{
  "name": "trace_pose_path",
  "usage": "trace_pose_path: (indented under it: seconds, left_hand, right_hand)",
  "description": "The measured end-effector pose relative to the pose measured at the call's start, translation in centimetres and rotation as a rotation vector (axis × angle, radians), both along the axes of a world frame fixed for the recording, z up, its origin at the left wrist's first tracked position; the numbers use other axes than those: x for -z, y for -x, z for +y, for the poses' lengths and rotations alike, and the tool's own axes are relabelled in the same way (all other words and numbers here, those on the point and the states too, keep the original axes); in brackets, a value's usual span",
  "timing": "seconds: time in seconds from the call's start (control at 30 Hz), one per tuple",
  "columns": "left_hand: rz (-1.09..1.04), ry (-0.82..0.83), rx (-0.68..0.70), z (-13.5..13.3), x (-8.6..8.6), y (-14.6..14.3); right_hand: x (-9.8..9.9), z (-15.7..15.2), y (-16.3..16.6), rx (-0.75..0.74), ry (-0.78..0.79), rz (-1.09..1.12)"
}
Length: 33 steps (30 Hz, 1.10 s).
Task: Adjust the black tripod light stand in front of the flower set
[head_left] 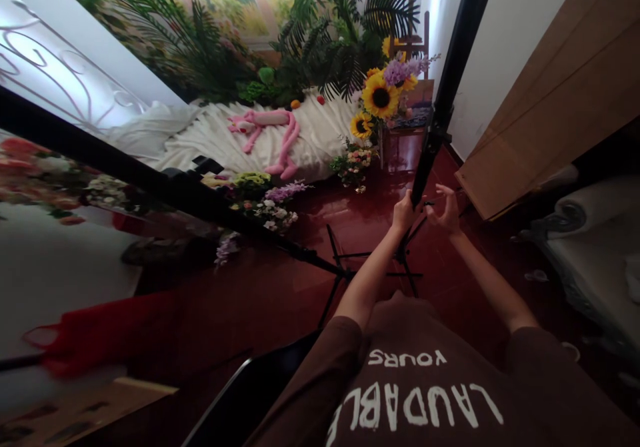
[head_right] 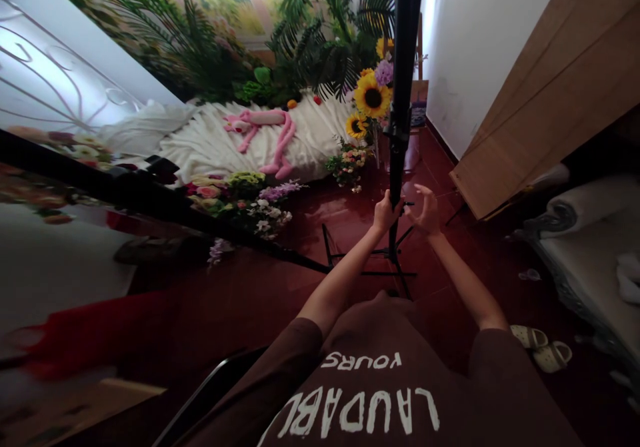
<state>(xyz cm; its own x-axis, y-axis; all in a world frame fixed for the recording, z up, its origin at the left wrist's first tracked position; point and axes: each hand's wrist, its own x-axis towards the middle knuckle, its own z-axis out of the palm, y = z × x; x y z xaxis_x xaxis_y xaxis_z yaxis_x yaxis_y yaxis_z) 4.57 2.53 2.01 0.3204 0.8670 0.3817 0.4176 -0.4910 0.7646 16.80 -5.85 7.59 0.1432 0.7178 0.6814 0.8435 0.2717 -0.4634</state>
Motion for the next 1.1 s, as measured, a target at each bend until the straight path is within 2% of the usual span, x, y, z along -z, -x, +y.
trace_pose_path:
  seconds: [0.17, 0.23, 0.3, 0.37, 0.43, 0.63, 0.73, 0.9, 1.1]
  left_hand:
    - [-0.015, -0.02, 0.005, 0.0, 0.1, 0.0]
    - [-0.02, -0.03, 0.002, 0.0, 0.2, 0.0]
    - [-0.02, -0.03, -0.002, 0.0, 0.3, 0.0]
    - [-0.026, -0.022, -0.002, 0.0, 0.4, 0.0]
    - [-0.042, -0.015, 0.001, 0.0, 0.4, -0.1]
    - [-0.059, 0.016, -0.023, -0.3, -0.1, -0.2]
    - [-0.054, 0.035, -0.024, -0.7, -0.6, -0.1]
    - [-0.049, 0.072, -0.017, -0.9, -1.1, 0.1]
    - [0.012, 0.101, -0.002, -0.6, -1.0, 0.1]
  right_hand:
    - [-10.5, 3.0, 3.3, -0.069, -0.265, 0.159]
    - [-14.1, 4.5, 4.8, -0.068, -0.318, 0.163]
    - [-16.4, 5.8, 6.0, -0.073, -0.345, 0.178]
    - [-17.4, 6.8, 6.4, -0.059, -0.356, 0.21]
    - [-17.6, 7.6, 6.4, -0.039, -0.319, 0.245]
    - [-16.8, 8.3, 5.4, -0.033, -0.022, 0.207]
    - [-15.6, 8.0, 5.5, -0.026, 0.005, 0.197]
    - [-12.0, 6.5, 6.1, -0.015, 0.023, 0.267]
    - [-6.1, 5.3, 6.4, -0.027, 0.202, 0.231]
